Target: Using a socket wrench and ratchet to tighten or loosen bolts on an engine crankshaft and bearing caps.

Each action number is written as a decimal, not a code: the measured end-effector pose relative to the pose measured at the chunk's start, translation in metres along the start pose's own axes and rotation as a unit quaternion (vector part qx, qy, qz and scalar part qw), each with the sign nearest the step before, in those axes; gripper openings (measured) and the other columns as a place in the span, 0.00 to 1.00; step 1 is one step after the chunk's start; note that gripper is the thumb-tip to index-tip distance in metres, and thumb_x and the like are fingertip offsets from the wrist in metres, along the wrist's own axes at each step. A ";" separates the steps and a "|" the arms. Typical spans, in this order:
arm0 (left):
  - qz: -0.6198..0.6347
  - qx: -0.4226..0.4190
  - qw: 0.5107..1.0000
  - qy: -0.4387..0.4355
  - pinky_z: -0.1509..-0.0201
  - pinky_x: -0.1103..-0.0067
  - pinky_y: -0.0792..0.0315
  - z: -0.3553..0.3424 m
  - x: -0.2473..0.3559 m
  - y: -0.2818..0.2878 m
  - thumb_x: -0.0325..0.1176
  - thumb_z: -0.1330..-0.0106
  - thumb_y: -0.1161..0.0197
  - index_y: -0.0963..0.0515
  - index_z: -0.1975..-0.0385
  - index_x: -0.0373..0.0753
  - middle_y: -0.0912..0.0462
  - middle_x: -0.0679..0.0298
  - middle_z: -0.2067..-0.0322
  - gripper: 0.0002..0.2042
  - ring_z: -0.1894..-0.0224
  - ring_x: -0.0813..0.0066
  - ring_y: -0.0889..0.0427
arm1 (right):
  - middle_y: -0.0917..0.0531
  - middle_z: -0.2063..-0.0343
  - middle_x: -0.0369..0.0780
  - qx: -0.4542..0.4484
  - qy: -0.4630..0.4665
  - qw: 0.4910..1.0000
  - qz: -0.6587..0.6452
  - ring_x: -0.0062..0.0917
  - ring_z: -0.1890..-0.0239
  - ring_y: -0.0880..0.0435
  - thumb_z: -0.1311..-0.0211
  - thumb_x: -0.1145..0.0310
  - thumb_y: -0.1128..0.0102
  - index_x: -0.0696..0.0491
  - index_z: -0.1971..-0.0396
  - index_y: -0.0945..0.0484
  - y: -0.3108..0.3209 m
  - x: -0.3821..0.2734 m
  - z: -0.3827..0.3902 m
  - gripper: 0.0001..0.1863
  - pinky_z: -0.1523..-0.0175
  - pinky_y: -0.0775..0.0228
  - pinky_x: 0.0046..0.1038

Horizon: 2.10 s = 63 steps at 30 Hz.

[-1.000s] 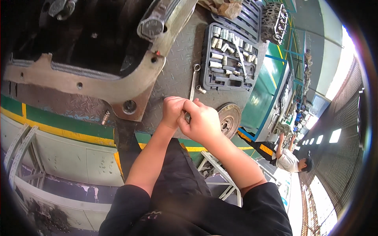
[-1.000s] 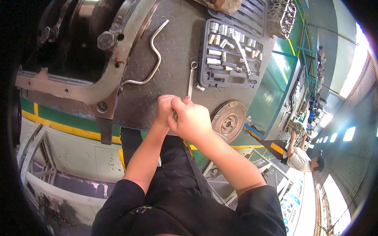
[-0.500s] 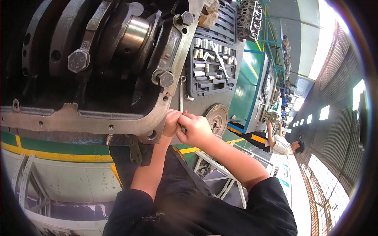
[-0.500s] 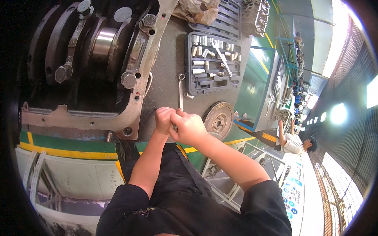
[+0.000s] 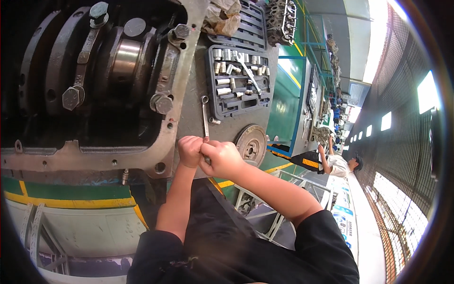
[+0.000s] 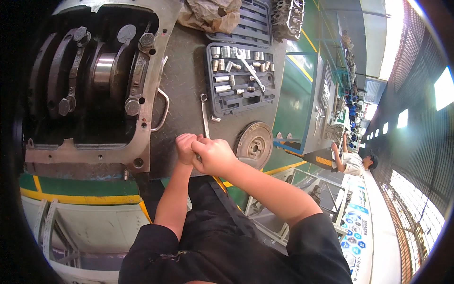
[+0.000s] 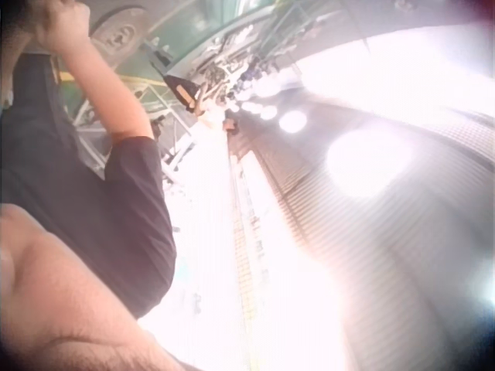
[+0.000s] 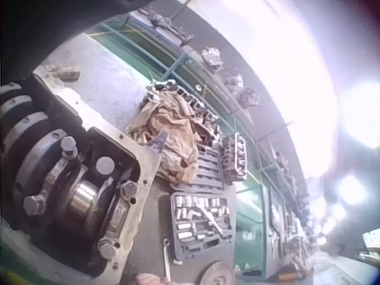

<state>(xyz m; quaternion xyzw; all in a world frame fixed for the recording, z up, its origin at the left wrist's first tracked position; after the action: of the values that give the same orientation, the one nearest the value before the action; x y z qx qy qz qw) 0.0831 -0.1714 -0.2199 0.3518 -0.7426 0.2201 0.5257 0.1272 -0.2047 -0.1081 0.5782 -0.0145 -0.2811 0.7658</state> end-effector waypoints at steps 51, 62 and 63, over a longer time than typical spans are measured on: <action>-0.142 0.006 0.989 0.052 0.78 0.72 0.40 0.022 -0.012 0.001 0.36 0.30 0.47 0.32 0.85 0.33 0.34 0.60 0.87 0.19 0.85 0.66 0.33 | 0.20 0.65 0.43 0.272 -0.153 0.950 0.022 0.40 0.56 0.19 0.43 0.70 0.39 0.53 0.48 0.24 -0.011 0.242 0.014 0.20 0.53 0.27 0.43; -0.101 0.019 0.986 0.131 0.75 0.74 0.36 0.029 -0.025 -0.004 0.30 0.31 0.42 0.28 0.80 0.32 0.27 0.59 0.82 0.14 0.80 0.70 0.29 | 0.20 0.54 0.47 0.217 0.193 0.907 -0.305 0.43 0.49 0.22 0.50 0.62 0.27 0.57 0.54 0.22 0.005 0.079 0.023 0.24 0.42 0.30 0.41; 0.068 0.069 0.987 0.128 0.71 0.74 0.33 0.032 -0.029 -0.006 0.30 0.32 0.40 0.26 0.76 0.32 0.24 0.60 0.77 0.11 0.76 0.71 0.26 | 0.19 0.57 0.46 0.242 0.226 0.881 -0.338 0.42 0.52 0.20 0.50 0.64 0.27 0.57 0.58 0.22 0.002 0.061 0.019 0.21 0.45 0.28 0.40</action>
<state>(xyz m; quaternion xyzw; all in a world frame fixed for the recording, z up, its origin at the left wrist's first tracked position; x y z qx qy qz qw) 0.0728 -0.1892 -0.2585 0.3048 -0.6741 0.3491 0.5751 0.1722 -0.2486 -0.1187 0.7628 0.2880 -0.3726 0.4431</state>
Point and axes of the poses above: each hand's wrist, its own z-axis away from the middle knuckle, its own y-axis out of the back of the hand, x = y × z, the point moved 6 cm from there along -z, towards the middle knuckle
